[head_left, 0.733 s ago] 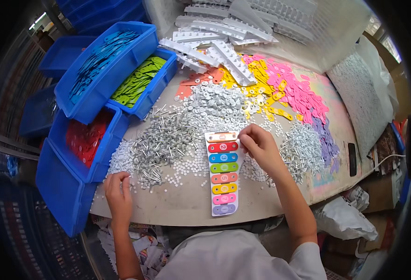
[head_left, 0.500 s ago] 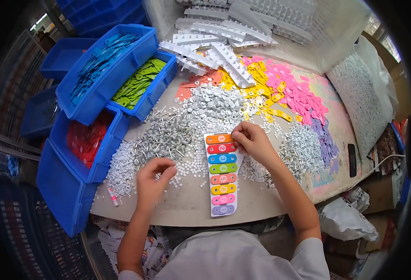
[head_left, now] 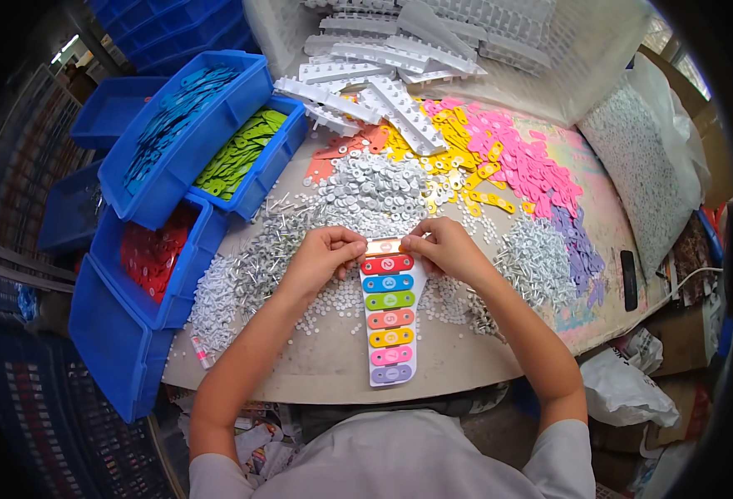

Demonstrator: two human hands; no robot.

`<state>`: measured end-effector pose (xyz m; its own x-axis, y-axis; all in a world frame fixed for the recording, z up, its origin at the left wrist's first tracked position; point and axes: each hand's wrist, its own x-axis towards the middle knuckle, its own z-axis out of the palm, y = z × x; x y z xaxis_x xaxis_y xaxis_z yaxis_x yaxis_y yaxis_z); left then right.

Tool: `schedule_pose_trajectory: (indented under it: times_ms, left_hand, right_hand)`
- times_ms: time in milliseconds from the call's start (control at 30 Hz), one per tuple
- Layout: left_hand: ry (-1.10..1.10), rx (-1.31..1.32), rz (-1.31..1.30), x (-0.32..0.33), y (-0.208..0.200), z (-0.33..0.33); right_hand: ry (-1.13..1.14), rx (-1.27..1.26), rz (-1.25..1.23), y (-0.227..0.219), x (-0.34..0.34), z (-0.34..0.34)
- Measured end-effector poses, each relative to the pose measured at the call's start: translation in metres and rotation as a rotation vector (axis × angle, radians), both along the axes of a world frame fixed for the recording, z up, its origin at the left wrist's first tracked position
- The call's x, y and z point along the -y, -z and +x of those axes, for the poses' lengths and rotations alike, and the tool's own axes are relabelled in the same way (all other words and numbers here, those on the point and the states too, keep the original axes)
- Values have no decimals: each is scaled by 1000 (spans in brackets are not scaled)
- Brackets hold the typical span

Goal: Assembling toy xylophones by placing metal pins and colorful plastic keys onto white plastic bases.

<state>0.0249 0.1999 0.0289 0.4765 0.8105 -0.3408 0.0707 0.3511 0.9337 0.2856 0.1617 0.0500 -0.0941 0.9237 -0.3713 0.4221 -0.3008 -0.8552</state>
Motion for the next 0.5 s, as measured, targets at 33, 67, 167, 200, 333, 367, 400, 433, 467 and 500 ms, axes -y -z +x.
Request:
schedule_pose_trajectory:
  times_ms: [33, 67, 167, 200, 333, 367, 400, 433, 467, 500]
  left_hand:
    - [-4, -4, -3, -1, 1, 0]
    - [-8, -8, -6, -1, 1, 1]
    - [-47, -208, 57, 2, -12, 8]
    - [-46, -207, 54, -1, -12, 7]
    - [130, -316, -58, -17, -4, 6]
    - [162, -304, -147, -22, -3, 6]
    - [190, -293, -233, -24, -5, 5]
    - [182, -296, -239, -23, -9, 8]
    - [178, -295, -241, -23, -7, 9]
    - [175, -295, -224, -22, -6, 9]
  right_hand:
    - [2, -2, -3, 0, -2, 0]
    - [-28, 10, -17, -2, -4, 0]
    - [-86, 53, -63, -8, -10, 1]
    - [-116, 86, -87, -10, -12, 3]
    - [-197, 79, -113, -3, -28, 12]
    - [-248, 124, -127, -2, -32, 14]
    - [-302, 167, -139, -3, -36, 13]
    - [-328, 200, -191, -5, -38, 12]
    - [-332, 199, -192, -7, -40, 11]
    - [-349, 226, -189, -9, -40, 11]
